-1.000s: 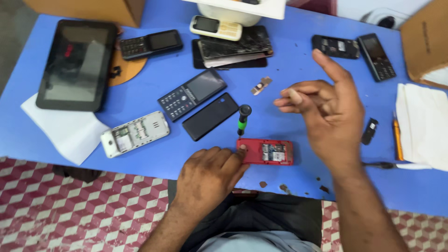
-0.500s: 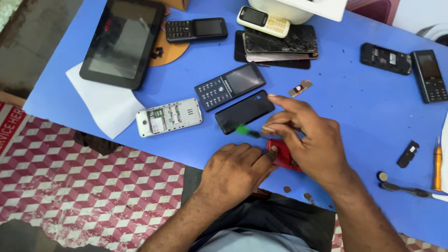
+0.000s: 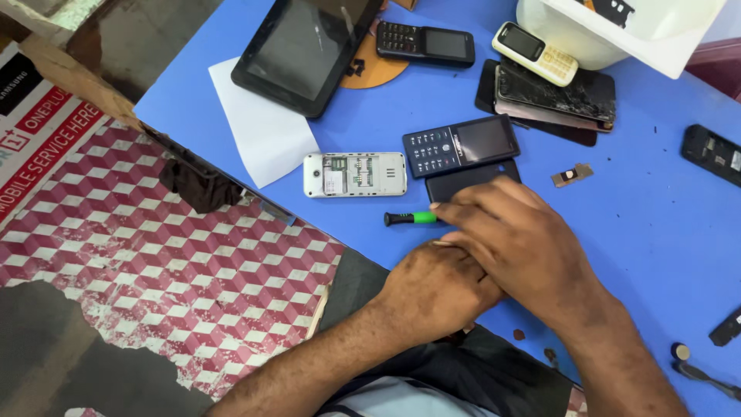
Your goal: The person disassembles a red feature phone using a screwdriver and tweezers. They remove the back cover, unscrew internal components, and manipulate the circuit board while other disassembled phones remain on the table.
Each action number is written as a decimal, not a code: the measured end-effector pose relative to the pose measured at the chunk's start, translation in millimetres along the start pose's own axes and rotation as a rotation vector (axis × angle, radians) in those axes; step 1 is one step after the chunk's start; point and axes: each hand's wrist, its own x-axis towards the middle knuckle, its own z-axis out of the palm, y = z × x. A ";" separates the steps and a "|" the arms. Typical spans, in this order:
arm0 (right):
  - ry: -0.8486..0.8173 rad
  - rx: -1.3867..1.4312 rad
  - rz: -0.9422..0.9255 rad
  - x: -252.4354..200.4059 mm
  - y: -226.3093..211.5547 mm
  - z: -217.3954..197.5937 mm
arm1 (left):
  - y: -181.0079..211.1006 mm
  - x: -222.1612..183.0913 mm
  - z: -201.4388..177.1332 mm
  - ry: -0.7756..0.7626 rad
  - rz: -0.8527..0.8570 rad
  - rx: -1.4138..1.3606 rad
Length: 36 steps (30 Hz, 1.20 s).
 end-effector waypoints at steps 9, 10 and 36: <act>-0.215 -0.032 -0.204 32.5 -3.1 4.5 | -2.3 -0.8 2.3 -0.017 0.008 -0.023; -0.215 -0.022 -0.221 35.2 -6.0 1.7 | -1.9 -0.6 2.1 -0.032 -0.008 -0.024; 0.838 0.601 0.387 -157.1 244.7 -45.7 | 16.8 23.6 -3.1 0.058 -0.043 0.062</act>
